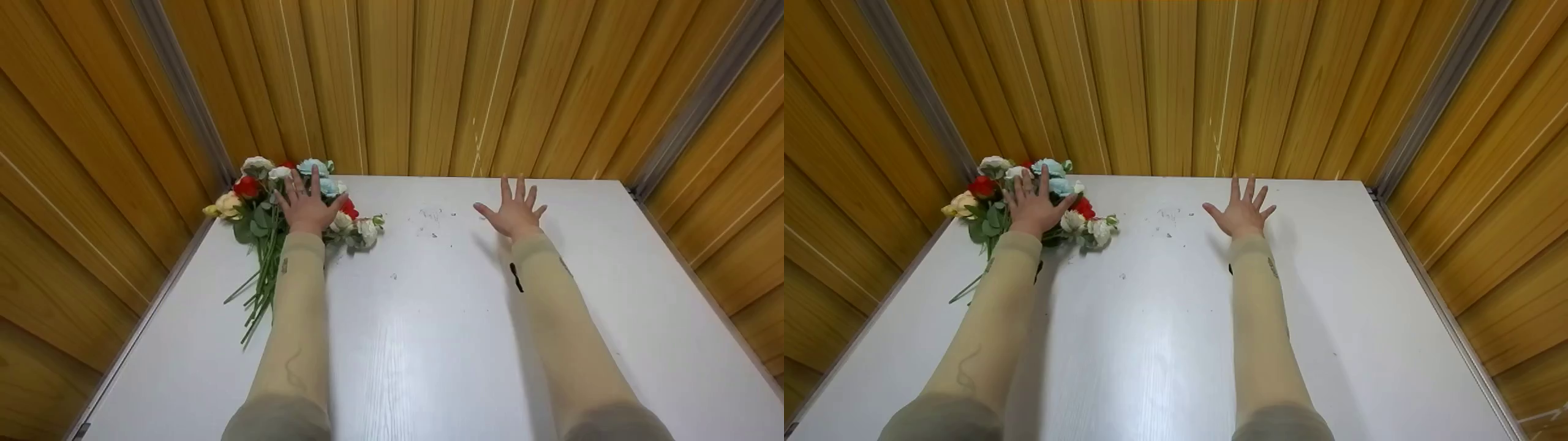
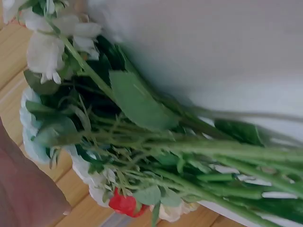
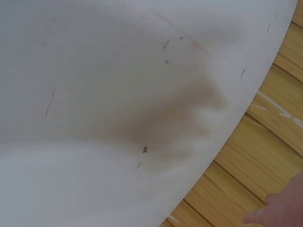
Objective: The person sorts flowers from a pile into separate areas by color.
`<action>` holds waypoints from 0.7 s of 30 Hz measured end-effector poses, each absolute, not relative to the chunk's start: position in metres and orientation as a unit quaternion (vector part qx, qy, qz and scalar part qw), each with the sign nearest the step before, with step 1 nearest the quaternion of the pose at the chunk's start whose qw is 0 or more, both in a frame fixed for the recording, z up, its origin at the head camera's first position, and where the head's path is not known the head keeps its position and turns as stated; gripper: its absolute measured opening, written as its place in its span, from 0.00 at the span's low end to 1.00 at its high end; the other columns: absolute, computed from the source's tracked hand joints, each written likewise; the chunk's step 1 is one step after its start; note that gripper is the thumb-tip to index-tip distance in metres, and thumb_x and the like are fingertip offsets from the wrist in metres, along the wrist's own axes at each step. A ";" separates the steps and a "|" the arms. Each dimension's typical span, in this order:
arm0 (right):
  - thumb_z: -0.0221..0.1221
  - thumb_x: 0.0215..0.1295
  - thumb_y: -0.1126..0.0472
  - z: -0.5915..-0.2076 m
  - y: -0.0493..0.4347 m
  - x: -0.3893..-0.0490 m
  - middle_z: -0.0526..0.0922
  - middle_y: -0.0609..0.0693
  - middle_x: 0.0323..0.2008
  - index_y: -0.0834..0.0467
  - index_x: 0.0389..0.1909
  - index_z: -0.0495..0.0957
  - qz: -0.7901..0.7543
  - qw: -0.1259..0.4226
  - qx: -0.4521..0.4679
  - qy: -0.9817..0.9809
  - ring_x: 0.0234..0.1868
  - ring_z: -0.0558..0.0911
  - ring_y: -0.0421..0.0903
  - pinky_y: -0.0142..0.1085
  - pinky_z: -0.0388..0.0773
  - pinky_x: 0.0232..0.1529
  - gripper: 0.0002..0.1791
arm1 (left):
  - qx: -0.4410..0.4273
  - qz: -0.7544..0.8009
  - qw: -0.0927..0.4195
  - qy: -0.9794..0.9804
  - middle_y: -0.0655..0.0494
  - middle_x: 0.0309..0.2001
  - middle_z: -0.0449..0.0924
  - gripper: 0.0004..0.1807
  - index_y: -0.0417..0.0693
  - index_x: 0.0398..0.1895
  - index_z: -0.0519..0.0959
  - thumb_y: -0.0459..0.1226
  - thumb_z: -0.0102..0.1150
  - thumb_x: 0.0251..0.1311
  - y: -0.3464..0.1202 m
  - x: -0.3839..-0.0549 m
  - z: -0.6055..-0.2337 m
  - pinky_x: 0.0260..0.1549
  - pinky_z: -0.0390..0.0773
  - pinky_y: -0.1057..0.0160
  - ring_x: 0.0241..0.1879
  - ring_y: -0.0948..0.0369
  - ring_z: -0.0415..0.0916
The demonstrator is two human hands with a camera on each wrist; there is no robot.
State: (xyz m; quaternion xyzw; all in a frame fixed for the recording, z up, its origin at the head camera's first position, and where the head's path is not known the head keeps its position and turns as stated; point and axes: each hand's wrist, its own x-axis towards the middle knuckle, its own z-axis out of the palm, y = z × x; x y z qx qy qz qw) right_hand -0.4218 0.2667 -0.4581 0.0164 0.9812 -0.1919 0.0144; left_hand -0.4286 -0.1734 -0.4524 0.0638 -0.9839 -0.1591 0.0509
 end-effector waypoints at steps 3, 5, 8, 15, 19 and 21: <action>0.40 0.60 0.13 -0.458 0.254 -0.424 0.18 0.61 0.81 0.48 0.83 0.25 -0.200 0.018 0.005 0.980 0.80 0.23 0.72 0.80 0.29 0.69 0.65 | 0.074 -0.177 0.052 -0.980 0.39 0.83 0.22 0.54 0.61 0.83 0.26 0.72 0.37 0.69 -0.184 -0.424 -0.449 0.78 0.26 0.34 0.83 0.41 0.20; 0.40 0.60 0.14 -0.458 0.244 -0.426 0.18 0.60 0.81 0.48 0.83 0.26 -0.209 0.018 -0.005 0.978 0.80 0.23 0.71 0.79 0.29 0.70 0.64 | 0.084 -0.189 0.050 -0.977 0.37 0.84 0.28 0.53 0.56 0.84 0.26 0.70 0.37 0.71 -0.192 -0.420 -0.447 0.79 0.32 0.35 0.83 0.40 0.25; 0.42 0.61 0.15 -0.458 0.226 -0.428 0.18 0.58 0.82 0.47 0.83 0.27 -0.220 0.017 -0.024 0.975 0.81 0.24 0.70 0.77 0.28 0.72 0.63 | 0.100 -0.203 0.044 -0.973 0.32 0.83 0.37 0.56 0.46 0.83 0.28 0.69 0.38 0.71 -0.200 -0.416 -0.446 0.80 0.42 0.37 0.83 0.38 0.35; 0.48 0.66 0.21 -0.460 0.177 -0.420 0.21 0.52 0.83 0.43 0.84 0.29 -0.252 0.011 -0.082 0.964 0.83 0.28 0.64 0.72 0.31 0.76 0.59 | 0.125 -0.195 0.028 -0.972 0.26 0.76 0.56 0.57 0.28 0.77 0.50 0.68 0.50 0.68 -0.213 -0.413 -0.448 0.76 0.58 0.37 0.75 0.34 0.56; 0.49 0.66 0.22 -0.465 0.149 -0.410 0.24 0.51 0.84 0.42 0.84 0.31 -0.276 0.008 -0.124 0.953 0.84 0.30 0.61 0.70 0.33 0.78 0.57 | 0.162 -0.247 -0.004 -0.955 0.24 0.76 0.49 0.61 0.29 0.76 0.46 0.65 0.63 0.62 -0.213 -0.407 -0.444 0.73 0.64 0.37 0.72 0.34 0.61; 0.49 0.68 0.23 -0.468 0.137 -0.405 0.25 0.51 0.84 0.42 0.84 0.32 -0.285 0.007 -0.141 0.948 0.84 0.32 0.60 0.69 0.34 0.78 0.56 | 0.180 -0.270 -0.023 -0.945 0.24 0.77 0.45 0.63 0.29 0.77 0.43 0.61 0.68 0.60 -0.209 -0.401 -0.439 0.72 0.65 0.37 0.70 0.35 0.63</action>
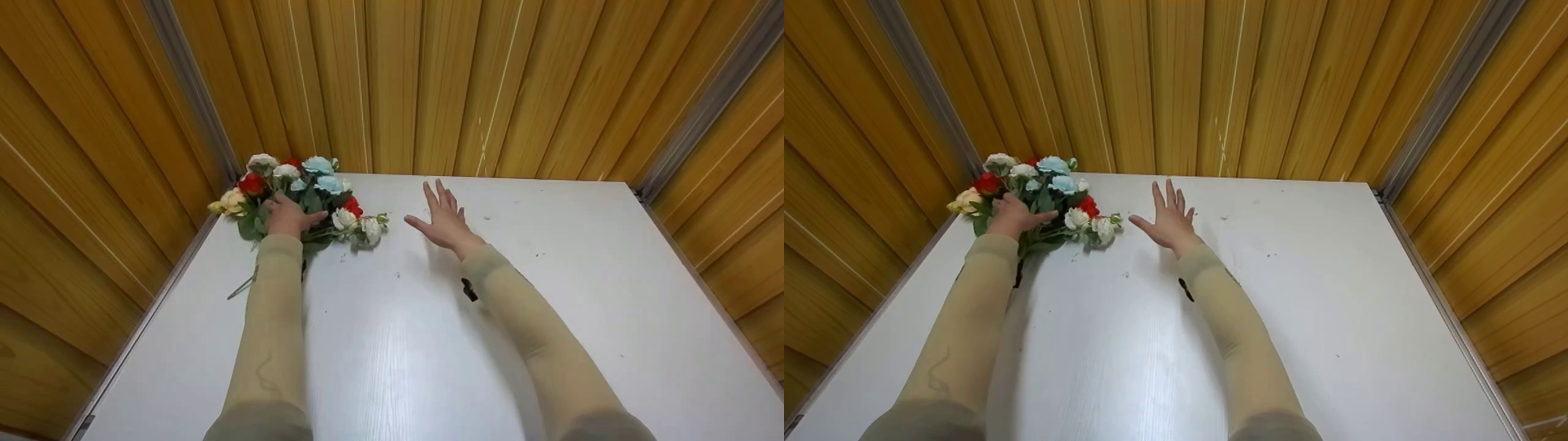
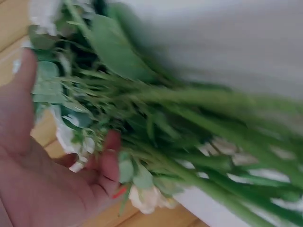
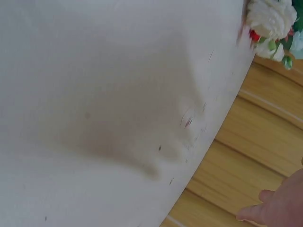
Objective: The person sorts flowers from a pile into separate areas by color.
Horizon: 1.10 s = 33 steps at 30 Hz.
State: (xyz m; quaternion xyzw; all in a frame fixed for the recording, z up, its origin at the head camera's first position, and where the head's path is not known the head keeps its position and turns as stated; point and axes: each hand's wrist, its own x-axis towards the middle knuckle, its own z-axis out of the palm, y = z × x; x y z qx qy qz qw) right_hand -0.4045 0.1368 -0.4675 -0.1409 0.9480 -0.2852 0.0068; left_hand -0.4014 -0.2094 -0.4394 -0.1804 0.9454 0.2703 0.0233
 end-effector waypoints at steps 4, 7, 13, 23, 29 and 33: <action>0.50 0.69 0.25 -0.474 0.116 -0.393 0.28 0.51 0.85 0.43 0.84 0.34 -0.294 0.013 -0.166 0.941 0.85 0.34 0.59 0.66 0.36 0.80 0.54 | -0.201 0.265 0.061 0.941 0.22 0.73 0.55 0.60 0.26 0.75 0.39 0.48 0.72 0.62 -0.203 -0.396 -0.433 0.69 0.71 0.40 0.68 0.36 0.67; 0.51 0.71 0.27 -0.478 0.102 -0.385 0.30 0.51 0.85 0.44 0.84 0.35 -0.306 0.021 -0.182 0.934 0.85 0.37 0.59 0.64 0.39 0.80 0.53 | -0.198 0.229 0.101 0.948 0.24 0.65 0.70 0.55 0.21 0.75 0.36 0.42 0.66 0.68 -0.200 -0.396 -0.431 0.63 0.77 0.43 0.61 0.40 0.76; 0.52 0.74 0.33 -0.487 0.079 -0.369 0.35 0.54 0.85 0.48 0.84 0.40 -0.350 0.053 -0.206 0.912 0.85 0.40 0.60 0.62 0.49 0.80 0.49 | -0.180 0.172 0.129 0.960 0.33 0.67 0.73 0.25 0.27 0.70 0.66 0.34 0.45 0.77 -0.199 -0.387 -0.432 0.53 0.80 0.48 0.51 0.49 0.77; 0.49 0.80 0.45 -0.496 0.043 -0.348 0.73 0.62 0.70 0.62 0.69 0.71 -0.417 0.079 -0.254 0.869 0.72 0.72 0.59 0.54 0.68 0.73 0.29 | -0.146 0.162 0.122 0.968 0.36 0.54 0.82 0.17 0.35 0.55 0.80 0.35 0.45 0.77 -0.206 -0.381 -0.433 0.36 0.72 0.53 0.37 0.53 0.69; 0.50 0.81 0.48 -0.503 0.025 -0.343 0.83 0.60 0.60 0.62 0.61 0.78 -0.419 0.091 -0.271 0.862 0.63 0.80 0.57 0.52 0.75 0.66 0.24 | -0.119 0.197 0.181 0.956 0.34 0.64 0.75 0.20 0.33 0.63 0.75 0.35 0.50 0.73 -0.211 -0.385 -0.424 0.43 0.73 0.54 0.44 0.50 0.70; 0.50 0.81 0.50 -0.504 0.019 -0.340 0.86 0.60 0.55 0.63 0.58 0.80 -0.428 0.097 -0.274 0.856 0.60 0.83 0.57 0.49 0.77 0.65 0.22 | -0.127 0.294 0.191 0.928 0.35 0.57 0.77 0.21 0.30 0.63 0.74 0.31 0.55 0.70 -0.212 -0.389 -0.421 0.41 0.78 0.58 0.39 0.53 0.74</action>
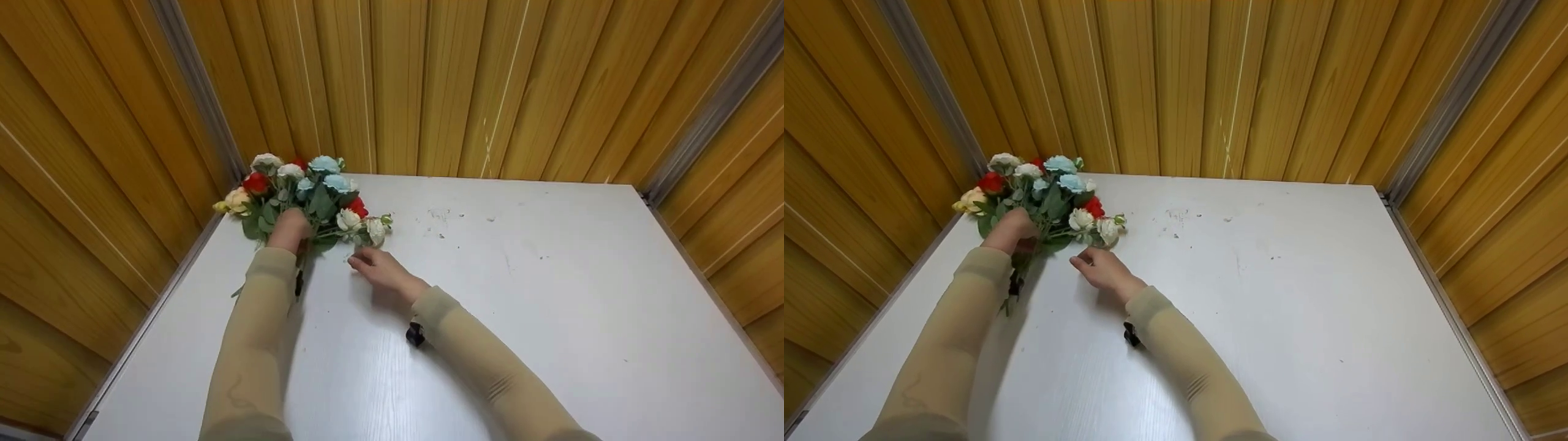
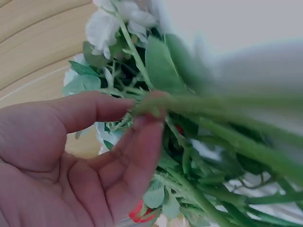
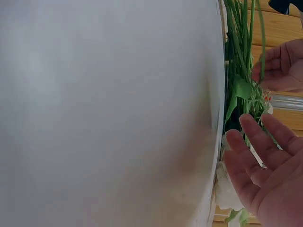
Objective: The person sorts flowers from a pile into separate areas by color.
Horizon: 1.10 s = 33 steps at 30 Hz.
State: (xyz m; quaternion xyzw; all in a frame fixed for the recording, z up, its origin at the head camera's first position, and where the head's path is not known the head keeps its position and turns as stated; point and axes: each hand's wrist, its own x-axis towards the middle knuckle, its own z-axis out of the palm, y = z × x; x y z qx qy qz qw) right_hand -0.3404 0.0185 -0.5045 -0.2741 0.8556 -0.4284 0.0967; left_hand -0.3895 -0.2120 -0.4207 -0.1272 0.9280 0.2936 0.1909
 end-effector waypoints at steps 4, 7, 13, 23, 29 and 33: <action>0.51 0.81 0.51 -0.505 0.012 -0.337 0.88 0.60 0.49 0.65 0.55 0.80 -0.450 0.117 -0.268 0.844 0.51 0.87 0.56 0.43 0.82 0.56 0.21 | -0.171 0.468 0.207 0.842 0.48 0.37 0.82 0.20 0.32 0.60 0.75 0.33 0.62 0.69 -0.214 -0.390 -0.425 0.48 0.85 0.59 0.28 0.61 0.82; 0.51 0.81 0.53 -0.505 0.009 -0.335 0.89 0.62 0.46 0.67 0.55 0.80 -0.483 0.139 -0.258 0.825 0.46 0.89 0.58 0.39 0.85 0.47 0.22 | -0.199 0.556 0.215 0.778 0.54 0.27 0.85 0.19 0.34 0.58 0.78 0.35 0.64 0.69 -0.216 -0.388 -0.432 0.57 0.83 0.57 0.25 0.63 0.84; 0.51 0.81 0.57 -0.504 0.000 -0.331 0.89 0.64 0.46 0.71 0.56 0.80 -0.546 0.170 -0.232 0.787 0.44 0.91 0.57 0.40 0.87 0.45 0.21 | -0.200 0.649 0.173 0.713 0.54 0.26 0.87 0.24 0.31 0.64 0.75 0.32 0.64 0.68 -0.208 -0.384 -0.447 0.44 0.87 0.63 0.30 0.62 0.87; 0.51 0.81 0.58 -0.495 0.008 -0.334 0.89 0.65 0.48 0.70 0.58 0.80 -0.611 0.172 -0.160 0.756 0.38 0.91 0.44 0.49 0.85 0.54 0.21 | -0.175 0.697 0.063 0.693 0.49 0.32 0.90 0.21 0.33 0.60 0.75 0.32 0.66 0.67 -0.176 -0.380 -0.440 0.34 0.87 0.66 0.34 0.60 0.90; 0.50 0.81 0.57 -0.487 0.026 -0.339 0.89 0.65 0.48 0.70 0.59 0.80 -0.637 0.140 -0.143 0.744 0.36 0.90 0.40 0.41 0.87 0.48 0.21 | -0.126 0.690 0.002 0.713 0.36 0.50 0.87 0.21 0.31 0.61 0.75 0.32 0.63 0.69 -0.150 -0.377 -0.433 0.38 0.88 0.63 0.34 0.61 0.90; 0.53 0.80 0.59 -0.483 0.036 -0.339 0.88 0.67 0.47 0.70 0.54 0.82 -0.659 0.117 -0.125 0.732 0.33 0.88 0.37 0.31 0.85 0.39 0.18 | -0.100 0.683 -0.045 0.722 0.35 0.50 0.86 0.18 0.32 0.58 0.77 0.31 0.64 0.68 -0.126 -0.374 -0.432 0.37 0.88 0.60 0.32 0.60 0.89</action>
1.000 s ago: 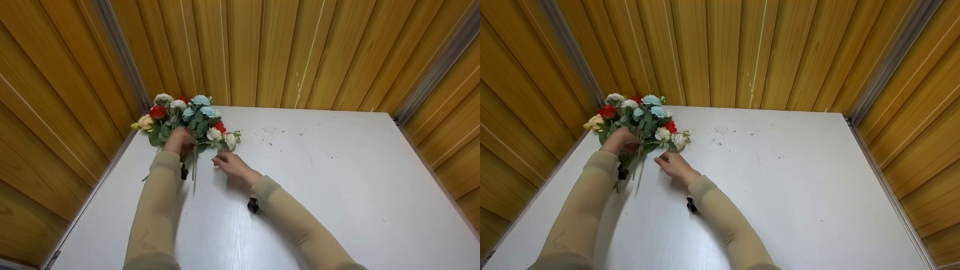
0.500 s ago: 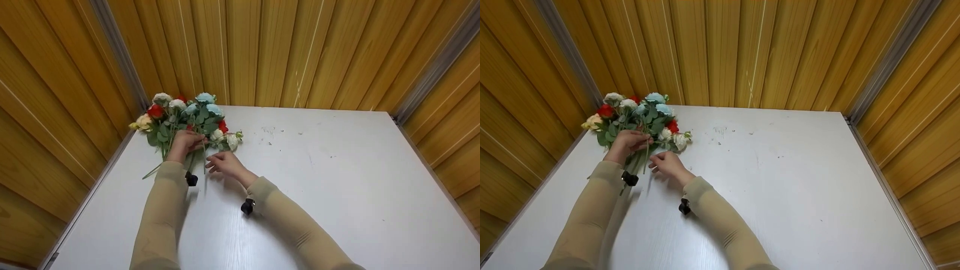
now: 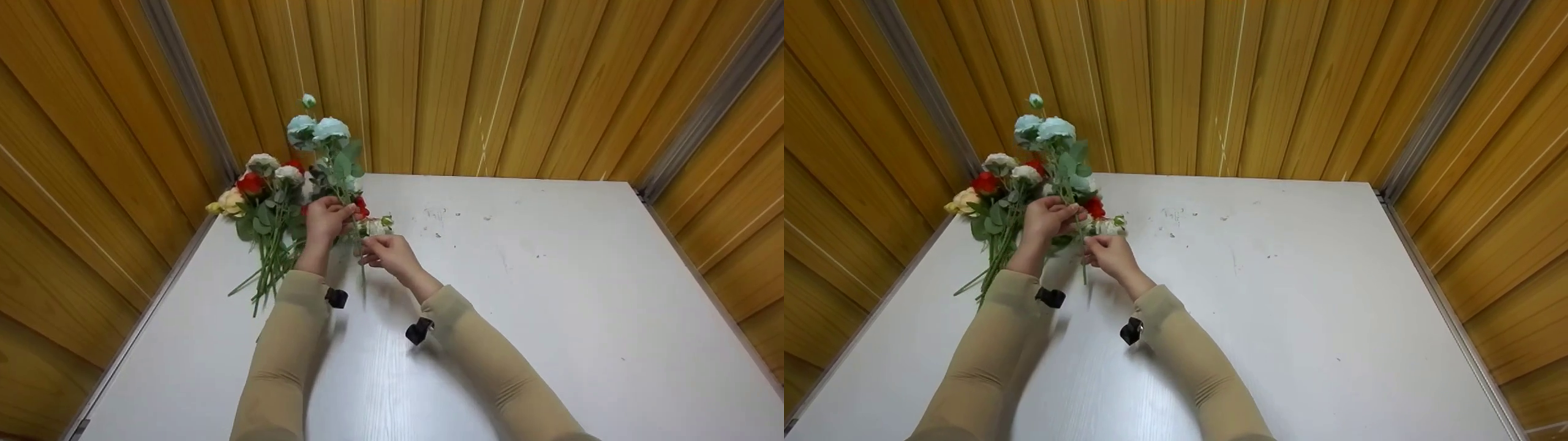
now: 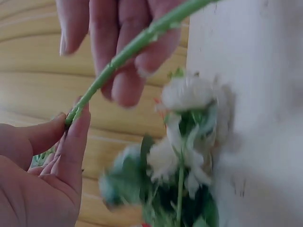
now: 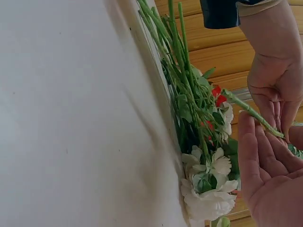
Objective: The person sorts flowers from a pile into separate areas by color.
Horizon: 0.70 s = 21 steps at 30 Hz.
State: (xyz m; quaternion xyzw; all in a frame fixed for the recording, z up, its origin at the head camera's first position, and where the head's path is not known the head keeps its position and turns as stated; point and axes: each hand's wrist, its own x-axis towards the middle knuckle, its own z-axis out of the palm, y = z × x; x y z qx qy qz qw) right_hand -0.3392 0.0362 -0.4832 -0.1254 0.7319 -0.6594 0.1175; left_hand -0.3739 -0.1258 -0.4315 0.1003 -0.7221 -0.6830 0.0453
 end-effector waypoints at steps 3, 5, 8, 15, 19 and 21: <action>0.55 0.78 0.61 -0.481 0.046 -0.338 0.88 0.67 0.47 0.69 0.55 0.81 -0.672 0.104 -0.114 0.724 0.33 0.88 0.37 0.29 0.85 0.38 0.17 | 0.075 -0.688 0.077 -0.718 0.34 0.48 0.87 0.16 0.33 0.55 0.78 0.30 0.65 0.67 -0.106 -0.369 -0.432 0.36 0.89 0.60 0.38 0.50 0.90; 0.56 0.77 0.63 -0.482 0.056 -0.336 0.88 0.66 0.47 0.69 0.57 0.80 -0.679 0.094 -0.108 0.720 0.34 0.89 0.38 0.30 0.86 0.38 0.16 | 0.055 -0.694 0.090 -0.712 0.34 0.46 0.88 0.14 0.33 0.53 0.78 0.30 0.65 0.67 -0.093 -0.364 -0.434 0.35 0.89 0.61 0.43 0.46 0.90; 0.58 0.75 0.65 -0.484 0.071 -0.331 0.90 0.62 0.43 0.71 0.57 0.79 -0.677 0.074 -0.097 0.726 0.33 0.88 0.38 0.31 0.86 0.37 0.16 | 0.030 -0.706 0.095 -0.701 0.35 0.43 0.88 0.14 0.32 0.52 0.79 0.28 0.65 0.66 -0.073 -0.357 -0.440 0.31 0.88 0.64 0.39 0.47 0.91; 0.62 0.71 0.68 -0.489 0.101 -0.317 0.87 0.52 0.31 0.72 0.50 0.80 -0.652 0.020 -0.082 0.754 0.26 0.85 0.38 0.31 0.86 0.31 0.12 | -0.012 -0.712 0.070 -0.698 0.34 0.42 0.88 0.12 0.32 0.49 0.78 0.26 0.66 0.64 -0.036 -0.345 -0.451 0.34 0.89 0.59 0.32 0.56 0.90; 0.62 0.70 0.69 -0.493 0.115 -0.310 0.87 0.53 0.31 0.71 0.48 0.80 -0.645 0.018 -0.080 0.760 0.25 0.85 0.38 0.31 0.85 0.30 0.10 | -0.034 -0.699 0.049 -0.712 0.34 0.41 0.89 0.12 0.32 0.48 0.79 0.26 0.66 0.63 -0.026 -0.342 -0.455 0.34 0.89 0.59 0.35 0.52 0.91; 0.61 0.70 0.70 -0.494 0.123 -0.309 0.87 0.53 0.31 0.72 0.48 0.80 -0.643 0.022 -0.077 0.761 0.26 0.85 0.38 0.31 0.85 0.30 0.10 | -0.044 -0.689 0.029 -0.723 0.35 0.42 0.89 0.12 0.33 0.49 0.80 0.26 0.66 0.64 -0.026 -0.341 -0.454 0.35 0.89 0.59 0.38 0.51 0.91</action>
